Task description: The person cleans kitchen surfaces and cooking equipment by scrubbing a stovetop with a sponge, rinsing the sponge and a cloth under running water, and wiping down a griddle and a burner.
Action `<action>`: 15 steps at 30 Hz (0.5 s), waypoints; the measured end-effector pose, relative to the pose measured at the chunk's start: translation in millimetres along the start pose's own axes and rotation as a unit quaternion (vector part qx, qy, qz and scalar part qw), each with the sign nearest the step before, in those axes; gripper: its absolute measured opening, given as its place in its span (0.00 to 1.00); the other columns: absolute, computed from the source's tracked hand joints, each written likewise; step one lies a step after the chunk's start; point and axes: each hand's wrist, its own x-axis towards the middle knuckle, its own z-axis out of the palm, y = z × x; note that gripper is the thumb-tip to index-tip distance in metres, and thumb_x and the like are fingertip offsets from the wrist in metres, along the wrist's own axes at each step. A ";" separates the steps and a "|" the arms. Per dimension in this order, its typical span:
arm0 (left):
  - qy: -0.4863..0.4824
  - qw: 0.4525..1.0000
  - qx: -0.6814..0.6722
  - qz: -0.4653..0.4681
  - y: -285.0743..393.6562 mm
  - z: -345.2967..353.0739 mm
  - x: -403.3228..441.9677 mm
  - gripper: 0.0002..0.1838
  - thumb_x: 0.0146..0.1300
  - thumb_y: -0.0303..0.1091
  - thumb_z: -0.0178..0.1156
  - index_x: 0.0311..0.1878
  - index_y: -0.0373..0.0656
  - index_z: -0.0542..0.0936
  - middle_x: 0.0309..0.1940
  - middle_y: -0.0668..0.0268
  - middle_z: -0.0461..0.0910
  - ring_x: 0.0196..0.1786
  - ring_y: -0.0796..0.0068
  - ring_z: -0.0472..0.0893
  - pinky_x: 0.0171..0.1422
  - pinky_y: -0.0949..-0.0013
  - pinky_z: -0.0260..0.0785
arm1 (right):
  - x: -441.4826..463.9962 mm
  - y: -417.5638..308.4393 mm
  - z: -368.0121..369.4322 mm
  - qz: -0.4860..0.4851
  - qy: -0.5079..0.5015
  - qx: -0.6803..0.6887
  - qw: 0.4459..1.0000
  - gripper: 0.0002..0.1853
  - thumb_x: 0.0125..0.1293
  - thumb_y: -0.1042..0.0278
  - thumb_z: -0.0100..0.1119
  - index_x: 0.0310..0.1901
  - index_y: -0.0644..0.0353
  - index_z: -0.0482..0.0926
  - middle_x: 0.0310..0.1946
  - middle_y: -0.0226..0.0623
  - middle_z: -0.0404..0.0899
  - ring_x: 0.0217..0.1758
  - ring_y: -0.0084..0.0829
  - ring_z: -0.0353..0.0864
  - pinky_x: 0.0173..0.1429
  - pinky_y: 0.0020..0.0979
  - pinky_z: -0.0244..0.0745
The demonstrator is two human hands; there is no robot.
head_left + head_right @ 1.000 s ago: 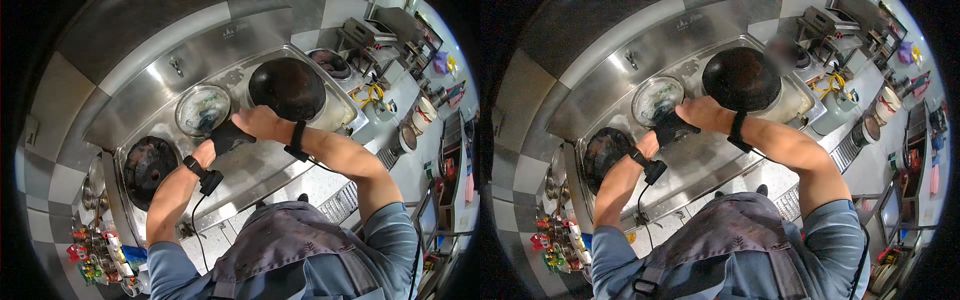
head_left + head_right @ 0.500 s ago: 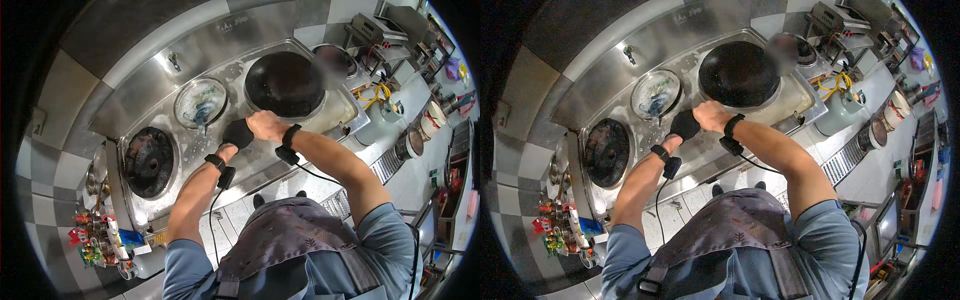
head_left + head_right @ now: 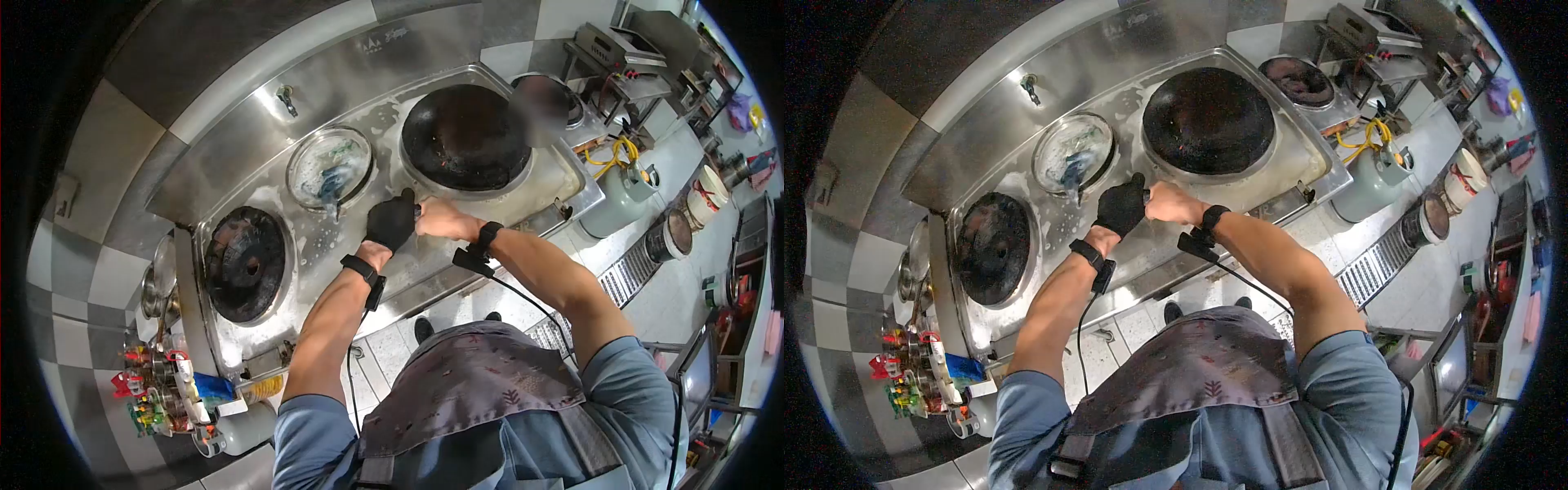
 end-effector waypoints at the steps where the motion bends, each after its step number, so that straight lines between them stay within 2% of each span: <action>1: 0.000 1.000 -0.002 0.003 2.2 -1.3 -0.1 0.12 0.67 0.36 0.60 0.46 0.40 0.75 0.29 0.48 0.85 0.32 0.46 0.87 0.35 0.45 0.78 | -5.9 2.4 -1.7 0.002 0.002 0.000 1.000 0.11 0.58 0.68 0.64 0.29 0.70 0.83 0.25 0.50 0.83 0.25 0.41 0.85 0.31 0.42 0.78; 3: 0.024 1.000 -0.003 -0.015 0.9 0.8 3.4 0.14 0.67 0.39 0.61 0.47 0.40 0.75 0.32 0.48 0.85 0.36 0.44 0.87 0.39 0.45 0.78 | -26.7 -15.2 -14.5 0.011 -0.041 0.196 0.980 0.10 0.56 0.68 0.66 0.25 0.63 0.77 0.18 0.34 0.72 0.16 0.26 0.70 0.20 0.34 0.63; 4: 0.028 1.000 -0.002 -0.013 1.4 2.4 5.2 0.14 0.67 0.39 0.61 0.47 0.40 0.75 0.32 0.48 0.85 0.36 0.44 0.87 0.39 0.45 0.78 | -28.0 -13.5 -14.9 0.008 -0.038 0.194 0.980 0.10 0.56 0.68 0.66 0.25 0.63 0.77 0.18 0.34 0.72 0.16 0.26 0.70 0.20 0.34 0.63; 6: 0.078 0.989 -0.084 -0.095 -3.1 17.7 11.2 0.15 0.66 0.41 0.63 0.47 0.41 0.75 0.35 0.47 0.85 0.40 0.41 0.86 0.43 0.44 0.77 | -28.7 -8.4 -19.1 0.046 -0.082 0.328 0.940 0.06 0.60 0.68 0.64 0.32 0.55 0.76 0.21 0.21 0.66 0.21 0.16 0.61 0.25 0.26 0.55; 7: 0.081 0.989 -0.084 -0.090 -7.4 25.7 15.4 0.15 0.66 0.41 0.63 0.47 0.41 0.75 0.35 0.47 0.85 0.40 0.41 0.86 0.43 0.44 0.77 | -32.7 -6.6 -23.3 0.044 -0.077 0.326 0.941 0.06 0.60 0.68 0.64 0.32 0.55 0.76 0.21 0.21 0.66 0.21 0.16 0.61 0.25 0.26 0.55; 9: 0.078 0.968 -0.177 -0.163 -17.0 52.4 22.5 0.16 0.65 0.43 0.65 0.47 0.43 0.75 0.36 0.44 0.85 0.44 0.37 0.84 0.46 0.42 0.76 | -49.9 -10.9 -37.0 0.036 -0.075 0.376 0.923 0.06 0.62 0.70 0.64 0.35 0.56 0.74 0.22 0.21 0.62 0.20 0.17 0.57 0.25 0.26 0.54; 10: 0.148 0.973 -0.170 -0.050 -30.8 77.6 24.1 0.17 0.64 0.39 0.67 0.52 0.42 0.78 0.33 0.51 0.85 0.35 0.49 0.86 0.39 0.50 0.76 | -49.3 1.1 -40.9 0.031 -0.052 0.347 0.936 0.06 0.67 0.68 0.63 0.38 0.58 0.76 0.22 0.23 0.66 0.22 0.17 0.62 0.27 0.25 0.58; 11: 0.147 0.973 -0.173 -0.042 -21.8 58.0 23.5 0.17 0.64 0.39 0.67 0.52 0.42 0.78 0.33 0.51 0.85 0.35 0.49 0.86 0.39 0.50 0.76 | -53.7 7.8 -46.5 0.031 -0.045 0.348 0.936 0.06 0.67 0.68 0.63 0.38 0.58 0.76 0.22 0.23 0.66 0.22 0.17 0.62 0.27 0.25 0.58; 12: -0.030 0.924 -0.368 -0.103 -2.6 17.0 24.2 0.19 0.64 0.38 0.68 0.55 0.42 0.79 0.32 0.57 0.84 0.32 0.59 0.84 0.36 0.57 0.74 | -58.2 13.8 -53.0 0.035 -0.019 0.353 0.935 0.06 0.69 0.68 0.64 0.38 0.58 0.76 0.22 0.24 0.67 0.22 0.18 0.65 0.27 0.26 0.60; 13: -0.211 0.804 -0.533 -0.158 8.9 -5.5 23.8 0.20 0.64 0.37 0.68 0.58 0.42 0.80 0.31 0.64 0.84 0.28 0.69 0.81 0.33 0.64 0.73 | -62.7 19.3 -58.4 0.040 0.006 0.358 0.933 0.07 0.71 0.67 0.64 0.38 0.58 0.77 0.22 0.25 0.68 0.22 0.19 0.67 0.26 0.27 0.62; 14: -0.253 0.766 -0.565 -0.171 11.3 -5.3 23.9 0.23 0.65 0.35 0.70 0.62 0.43 0.80 0.33 0.73 0.80 0.27 0.81 0.74 0.32 0.74 0.68 | -67.0 24.8 -64.5 0.043 0.018 0.361 0.932 0.07 0.71 0.67 0.64 0.38 0.58 0.77 0.22 0.25 0.68 0.22 0.19 0.67 0.26 0.27 0.62; 15: -0.263 0.766 -0.564 -0.161 7.8 5.0 24.7 0.23 0.65 0.35 0.70 0.62 0.43 0.80 0.33 0.73 0.80 0.27 0.81 0.74 0.32 0.74 0.68 | -71.9 31.2 -72.8 0.031 0.037 0.340 0.939 0.08 0.73 0.66 0.63 0.40 0.60 0.78 0.24 0.30 0.73 0.23 0.22 0.71 0.28 0.29 0.66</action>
